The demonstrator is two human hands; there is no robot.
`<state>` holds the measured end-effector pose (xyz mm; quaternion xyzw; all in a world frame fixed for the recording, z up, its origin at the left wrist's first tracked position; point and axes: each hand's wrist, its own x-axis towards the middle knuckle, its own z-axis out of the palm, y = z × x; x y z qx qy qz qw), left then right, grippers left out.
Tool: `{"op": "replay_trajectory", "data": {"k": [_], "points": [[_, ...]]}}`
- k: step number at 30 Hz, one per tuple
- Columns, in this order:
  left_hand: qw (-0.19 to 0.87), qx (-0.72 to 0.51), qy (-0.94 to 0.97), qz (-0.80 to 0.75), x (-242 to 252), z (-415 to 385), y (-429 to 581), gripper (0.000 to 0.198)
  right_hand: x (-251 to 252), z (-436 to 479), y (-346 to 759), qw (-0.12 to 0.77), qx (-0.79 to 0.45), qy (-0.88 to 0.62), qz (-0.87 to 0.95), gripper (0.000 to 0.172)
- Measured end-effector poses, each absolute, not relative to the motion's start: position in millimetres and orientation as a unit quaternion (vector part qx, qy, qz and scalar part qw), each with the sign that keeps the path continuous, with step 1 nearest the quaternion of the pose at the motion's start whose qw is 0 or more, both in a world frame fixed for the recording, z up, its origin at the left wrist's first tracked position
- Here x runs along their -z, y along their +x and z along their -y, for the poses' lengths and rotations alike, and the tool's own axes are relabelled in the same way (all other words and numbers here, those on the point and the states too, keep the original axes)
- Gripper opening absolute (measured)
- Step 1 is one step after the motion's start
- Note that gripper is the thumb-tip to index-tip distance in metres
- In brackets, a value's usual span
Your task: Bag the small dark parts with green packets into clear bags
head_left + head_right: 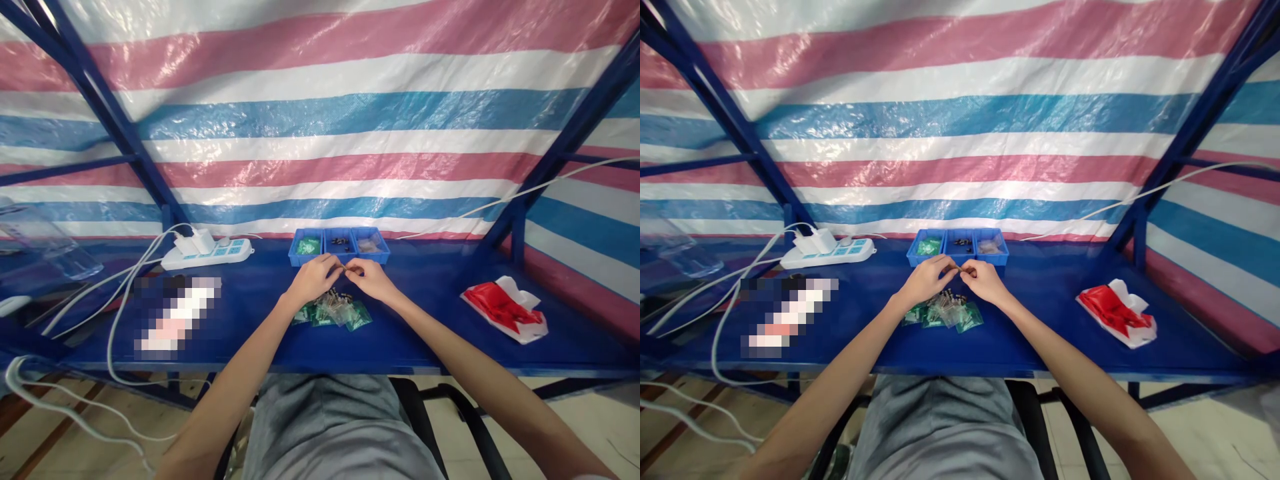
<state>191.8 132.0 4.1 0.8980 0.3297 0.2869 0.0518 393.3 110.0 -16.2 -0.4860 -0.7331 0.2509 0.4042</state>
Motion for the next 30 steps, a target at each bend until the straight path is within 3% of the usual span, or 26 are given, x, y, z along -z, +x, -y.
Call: {"op": "replay_trajectory", "data": {"k": [3,6,12,19,25,30], "points": [[0.062,-0.283,0.894,-0.341,-5.1,-130.1,192.3,0.014,16.6,-110.9,393.1,0.406,-0.229,-0.498,0.731,0.016],[0.065,-0.291,0.889,-0.347,-6.5,-127.9,192.7,0.029,18.6,-114.2,393.8,0.424,-0.237,-0.509,0.710,0.018],[0.045,-0.272,0.907,-0.319,-4.5,-128.1,192.1,0.041,17.3,-114.2,394.5,0.469,-0.346,-0.518,0.627,0.019],[0.025,-0.291,0.901,-0.321,-2.8,-130.0,193.0,0.022,16.0,-110.6,392.0,0.500,-0.405,-0.475,0.601,0.028],[0.059,-0.289,0.897,-0.329,-4.0,-129.8,193.5,0.024,11.8,-109.0,391.8,0.522,-0.384,-0.449,0.615,0.031],[0.076,-0.294,0.886,-0.351,-4.7,-128.5,193.0,0.034,12.8,-108.7,390.2,0.519,-0.423,-0.455,0.587,0.023]]}}
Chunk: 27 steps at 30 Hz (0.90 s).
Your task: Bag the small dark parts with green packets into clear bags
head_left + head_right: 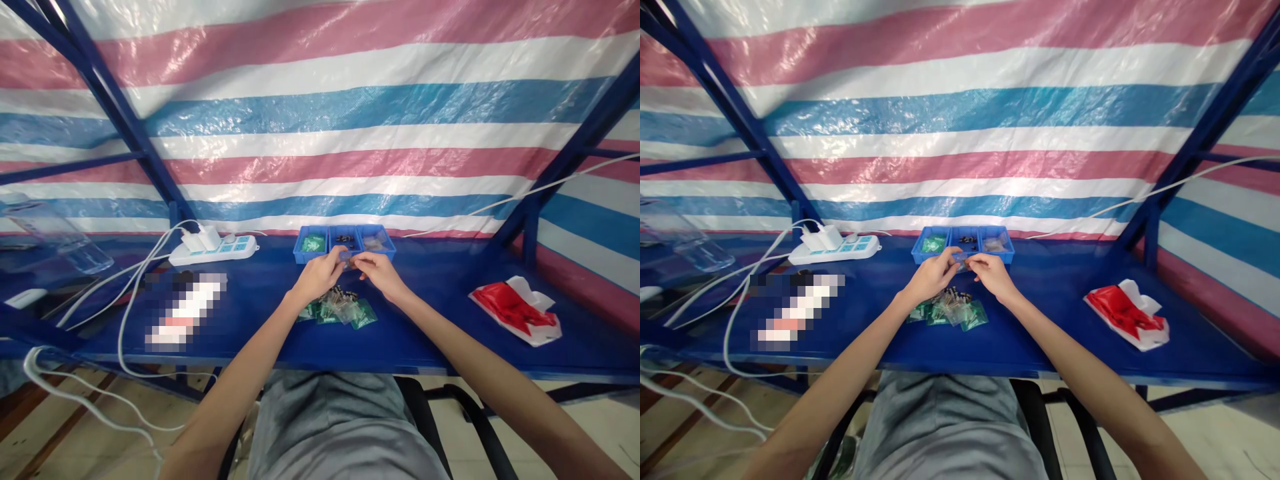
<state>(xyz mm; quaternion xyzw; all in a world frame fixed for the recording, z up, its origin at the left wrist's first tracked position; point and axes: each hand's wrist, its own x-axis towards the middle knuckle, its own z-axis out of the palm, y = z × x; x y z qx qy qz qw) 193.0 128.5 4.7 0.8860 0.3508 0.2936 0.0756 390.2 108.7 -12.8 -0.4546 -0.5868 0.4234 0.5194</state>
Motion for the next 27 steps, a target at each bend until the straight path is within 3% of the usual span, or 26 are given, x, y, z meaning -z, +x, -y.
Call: {"op": "replay_trajectory", "data": {"k": [5,12,19,27], "points": [[0.119,-0.308,0.891,-0.311,-10,-124,196,0.024,17,-112,394,0.525,-0.469,-0.443,0.555,0.030],[0.242,-0.347,0.851,-0.312,-10,-127,196,0.024,19,-109,393,0.459,-0.481,-0.429,0.612,0.038],[0.203,-0.353,0.854,-0.325,-10,-128,198,0.019,19,-111,392,0.428,-0.345,-0.449,0.704,0.023],[0.111,-0.331,0.862,-0.368,-5,-131,194,0.039,14,-121,414,0.527,-0.252,-0.513,0.629,0.025]]}}
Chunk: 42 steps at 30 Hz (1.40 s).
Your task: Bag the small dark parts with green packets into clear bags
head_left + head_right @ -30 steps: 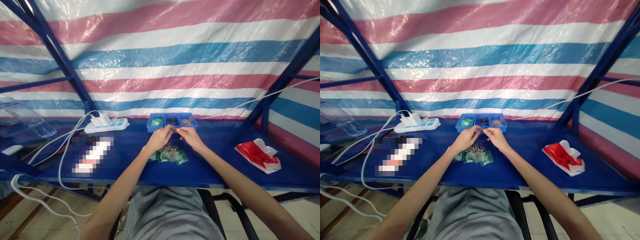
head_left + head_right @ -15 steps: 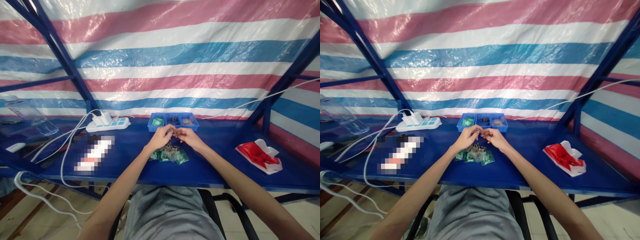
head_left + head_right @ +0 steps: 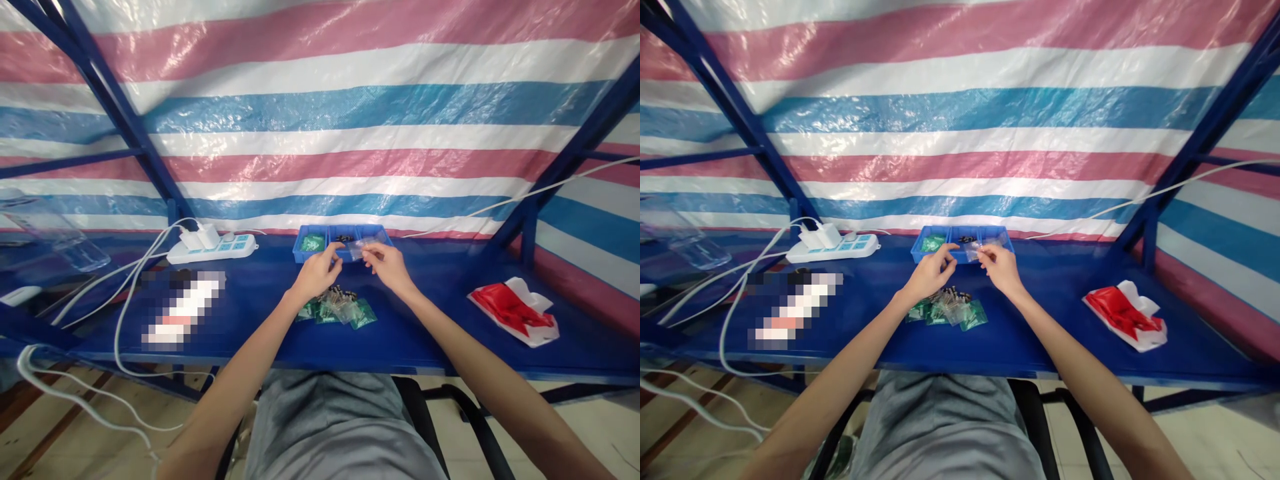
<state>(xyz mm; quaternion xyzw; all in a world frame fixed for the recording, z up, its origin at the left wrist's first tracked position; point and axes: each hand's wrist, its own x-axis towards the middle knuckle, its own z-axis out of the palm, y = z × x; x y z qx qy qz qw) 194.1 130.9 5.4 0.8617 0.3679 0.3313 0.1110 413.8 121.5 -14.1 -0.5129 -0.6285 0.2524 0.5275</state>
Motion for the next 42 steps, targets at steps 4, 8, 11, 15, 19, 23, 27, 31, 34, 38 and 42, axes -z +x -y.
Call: {"op": "replay_trajectory", "data": {"k": [4,8,11,15,19,23,27,31,34,38,42], "points": [[0.079,-0.314,0.865,-0.384,-6,-131,193,0.038,11,-131,430,0.635,-0.226,-0.521,0.523,0.040],[0.064,-0.299,0.870,-0.386,-7,-131,193,0.032,8,-137,439,0.670,-0.283,-0.506,0.464,0.039],[0.054,-0.292,0.876,-0.381,-7,-131,193,0.030,2,-134,440,0.655,-0.381,-0.492,0.429,0.044],[0.040,-0.290,0.881,-0.372,-6,-132,191,0.025,-4,-125,435,0.597,-0.389,-0.513,0.478,0.040],[0.037,-0.315,0.870,-0.377,-6,-132,190,0.023,-1,-113,422,0.387,-0.430,-0.483,0.658,0.026],[0.037,-0.322,0.861,-0.392,-7,-132,190,0.026,4,-103,408,0.260,-0.408,-0.439,0.757,0.017],[0.037,-0.291,0.870,-0.396,-6,-133,190,0.029,2,-98,402,0.224,-0.360,-0.435,0.794,0.014],[0.028,-0.269,0.882,-0.386,-4,-133,190,0.027,-1,-95,398,0.215,-0.327,-0.446,0.805,0.013],[0.025,-0.267,0.884,-0.383,-4,-133,189,0.025,-1,-93,396,0.219,-0.315,-0.448,0.807,0.011],[0.023,-0.262,0.885,-0.383,-4,-134,189,0.024,1,-93,395,0.225,-0.296,-0.450,0.812,0.011],[0.020,-0.261,0.886,-0.382,-3,-135,189,0.024,5,-94,393,0.237,-0.274,-0.446,0.819,0.013]]}}
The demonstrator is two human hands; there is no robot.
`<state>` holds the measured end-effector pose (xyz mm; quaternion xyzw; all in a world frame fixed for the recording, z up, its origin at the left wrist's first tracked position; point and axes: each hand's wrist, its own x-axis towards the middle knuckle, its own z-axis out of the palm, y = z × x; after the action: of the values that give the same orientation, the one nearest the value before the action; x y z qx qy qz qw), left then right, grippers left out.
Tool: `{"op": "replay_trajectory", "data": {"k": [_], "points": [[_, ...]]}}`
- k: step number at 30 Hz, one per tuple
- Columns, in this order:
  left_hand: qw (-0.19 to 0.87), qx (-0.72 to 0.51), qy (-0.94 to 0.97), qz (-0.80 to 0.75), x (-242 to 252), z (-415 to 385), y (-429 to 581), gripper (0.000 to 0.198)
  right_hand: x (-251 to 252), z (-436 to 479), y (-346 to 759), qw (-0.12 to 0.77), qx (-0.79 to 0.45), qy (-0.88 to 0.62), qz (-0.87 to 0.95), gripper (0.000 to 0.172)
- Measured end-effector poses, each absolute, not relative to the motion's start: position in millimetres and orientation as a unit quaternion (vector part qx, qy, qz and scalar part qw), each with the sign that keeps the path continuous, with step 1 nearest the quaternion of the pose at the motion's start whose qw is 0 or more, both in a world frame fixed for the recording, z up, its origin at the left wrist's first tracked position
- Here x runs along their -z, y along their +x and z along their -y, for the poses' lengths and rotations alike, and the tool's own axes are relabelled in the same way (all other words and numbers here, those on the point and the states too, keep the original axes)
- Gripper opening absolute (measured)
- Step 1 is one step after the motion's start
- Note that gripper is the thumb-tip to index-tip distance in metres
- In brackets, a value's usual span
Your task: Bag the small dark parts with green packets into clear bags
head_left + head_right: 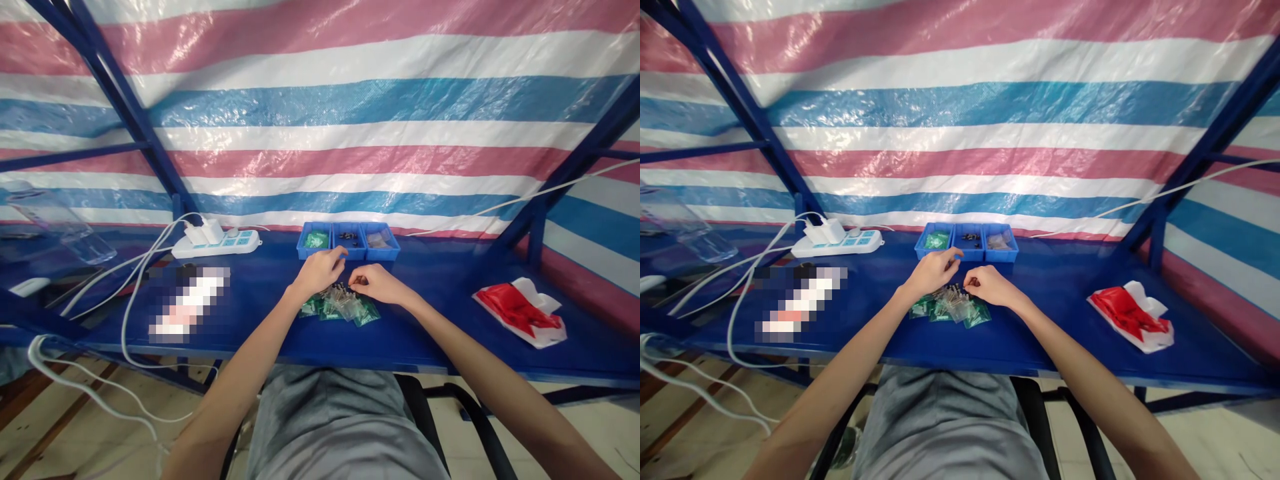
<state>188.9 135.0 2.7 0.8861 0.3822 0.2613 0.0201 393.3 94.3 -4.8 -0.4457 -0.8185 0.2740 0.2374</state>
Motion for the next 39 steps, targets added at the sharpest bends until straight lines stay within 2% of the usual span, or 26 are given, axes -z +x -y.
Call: {"op": "replay_trajectory", "data": {"k": [5,8,26,39], "points": [[0.023,-0.259,0.889,-0.378,-2,-136,189,0.024,10,-97,391,0.281,-0.260,-0.460,0.801,0.017],[0.021,-0.255,0.889,-0.381,-3,-135,189,0.025,12,-98,390,0.287,-0.266,-0.462,0.796,0.013],[0.023,-0.233,0.892,-0.386,-6,-132,189,0.025,20,-105,392,0.251,-0.136,-0.484,0.827,0.012],[0.035,-0.245,0.893,-0.376,-6,-133,191,0.024,24,-107,397,0.211,-0.083,-0.481,0.847,0.021]]}}
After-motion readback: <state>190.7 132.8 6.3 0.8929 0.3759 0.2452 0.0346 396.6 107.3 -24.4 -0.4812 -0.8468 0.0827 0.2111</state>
